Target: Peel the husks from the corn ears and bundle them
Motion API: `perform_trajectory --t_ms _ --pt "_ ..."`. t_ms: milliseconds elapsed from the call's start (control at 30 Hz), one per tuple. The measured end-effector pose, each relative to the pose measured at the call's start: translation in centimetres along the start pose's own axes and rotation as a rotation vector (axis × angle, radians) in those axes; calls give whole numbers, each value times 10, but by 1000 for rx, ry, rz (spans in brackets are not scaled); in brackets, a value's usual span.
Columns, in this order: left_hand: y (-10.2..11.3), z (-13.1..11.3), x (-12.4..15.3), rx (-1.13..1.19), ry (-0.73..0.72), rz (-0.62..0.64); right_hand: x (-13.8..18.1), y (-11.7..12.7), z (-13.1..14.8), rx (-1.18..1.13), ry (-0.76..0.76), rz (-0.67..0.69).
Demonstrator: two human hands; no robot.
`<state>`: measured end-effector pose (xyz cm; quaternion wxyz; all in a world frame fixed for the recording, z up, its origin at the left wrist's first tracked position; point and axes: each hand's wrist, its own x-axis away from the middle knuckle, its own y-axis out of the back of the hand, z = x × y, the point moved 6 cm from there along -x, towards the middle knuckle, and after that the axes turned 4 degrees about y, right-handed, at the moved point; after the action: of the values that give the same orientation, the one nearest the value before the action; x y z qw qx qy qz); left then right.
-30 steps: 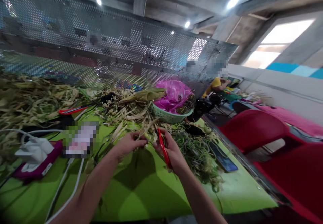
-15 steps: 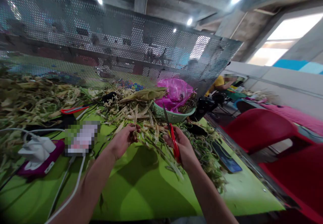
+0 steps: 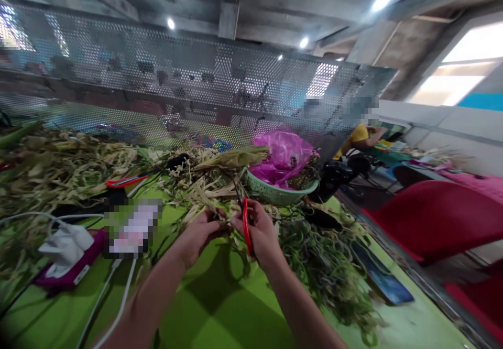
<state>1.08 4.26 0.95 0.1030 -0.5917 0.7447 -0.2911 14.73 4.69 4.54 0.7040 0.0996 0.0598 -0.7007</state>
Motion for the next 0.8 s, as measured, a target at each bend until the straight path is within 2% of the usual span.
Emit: perform_trajectory --t_ms 200,400,600,800 --pt "-3 8 -1 -187 42 12 5 7 -1 24 11 -40" --pt "-3 7 -5 -261 -46 5 9 5 0 76 42 -29" --pt "9 0 -5 -156 -63 -70 9 8 8 141 57 65" --pt "14 -8 -2 9 -82 -107 16 39 12 343 23 218"
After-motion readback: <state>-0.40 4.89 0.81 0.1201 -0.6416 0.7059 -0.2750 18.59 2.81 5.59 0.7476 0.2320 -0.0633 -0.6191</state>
